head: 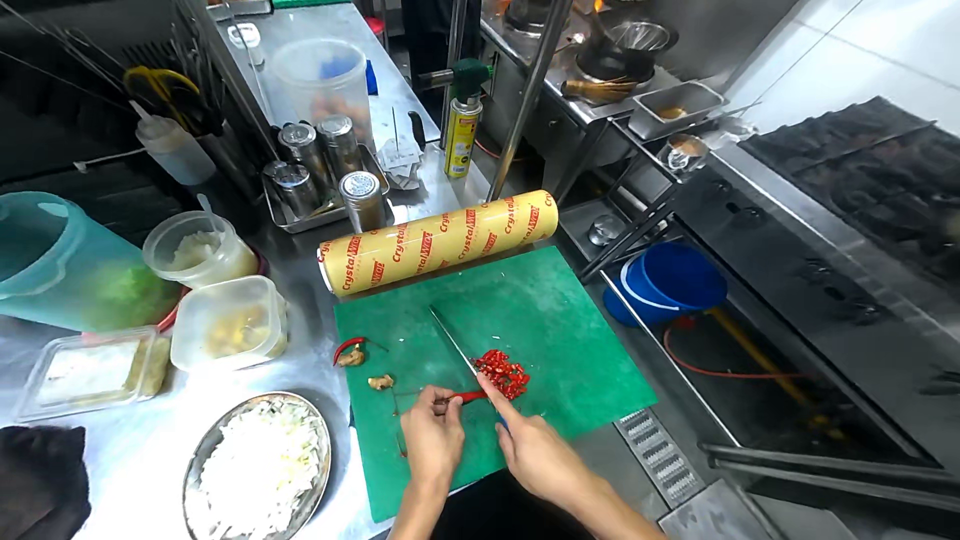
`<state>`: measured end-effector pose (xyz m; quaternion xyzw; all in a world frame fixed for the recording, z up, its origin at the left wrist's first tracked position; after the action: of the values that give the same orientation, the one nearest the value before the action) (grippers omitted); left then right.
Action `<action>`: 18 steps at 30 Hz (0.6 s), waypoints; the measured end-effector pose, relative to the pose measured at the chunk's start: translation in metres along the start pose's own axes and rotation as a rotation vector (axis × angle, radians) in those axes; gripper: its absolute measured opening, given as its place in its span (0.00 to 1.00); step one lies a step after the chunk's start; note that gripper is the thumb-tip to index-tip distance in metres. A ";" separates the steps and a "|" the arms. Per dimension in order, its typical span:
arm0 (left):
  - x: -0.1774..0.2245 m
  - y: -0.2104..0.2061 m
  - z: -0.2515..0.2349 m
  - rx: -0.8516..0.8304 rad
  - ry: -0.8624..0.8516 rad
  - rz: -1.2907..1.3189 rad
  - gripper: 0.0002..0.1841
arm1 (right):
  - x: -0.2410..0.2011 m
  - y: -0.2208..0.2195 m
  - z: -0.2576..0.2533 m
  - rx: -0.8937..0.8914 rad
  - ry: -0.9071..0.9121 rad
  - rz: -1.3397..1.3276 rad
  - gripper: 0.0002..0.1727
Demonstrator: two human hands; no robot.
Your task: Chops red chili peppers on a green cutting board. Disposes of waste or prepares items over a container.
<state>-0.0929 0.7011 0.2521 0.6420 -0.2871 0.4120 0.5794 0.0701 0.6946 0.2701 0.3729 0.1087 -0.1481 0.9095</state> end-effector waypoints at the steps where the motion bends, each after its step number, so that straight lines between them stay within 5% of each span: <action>1: 0.000 0.000 0.001 0.001 -0.008 -0.002 0.05 | 0.000 0.002 0.002 -0.016 0.000 -0.004 0.38; 18: 0.007 -0.006 0.004 -0.050 -0.060 -0.076 0.04 | -0.001 0.002 0.004 -0.028 -0.013 -0.001 0.39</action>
<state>-0.0839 0.6992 0.2553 0.6498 -0.2900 0.3631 0.6015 0.0705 0.6929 0.2741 0.3589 0.1050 -0.1497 0.9153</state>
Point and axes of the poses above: each hand's wrist, its own z-axis away from the middle knuckle, its own y-axis out of the back of the hand, x = y × z, the point moved 8 cm from there along -z, towards the middle knuckle, and after that the axes turned 11 degrees about -y, right-handed, at the moved point
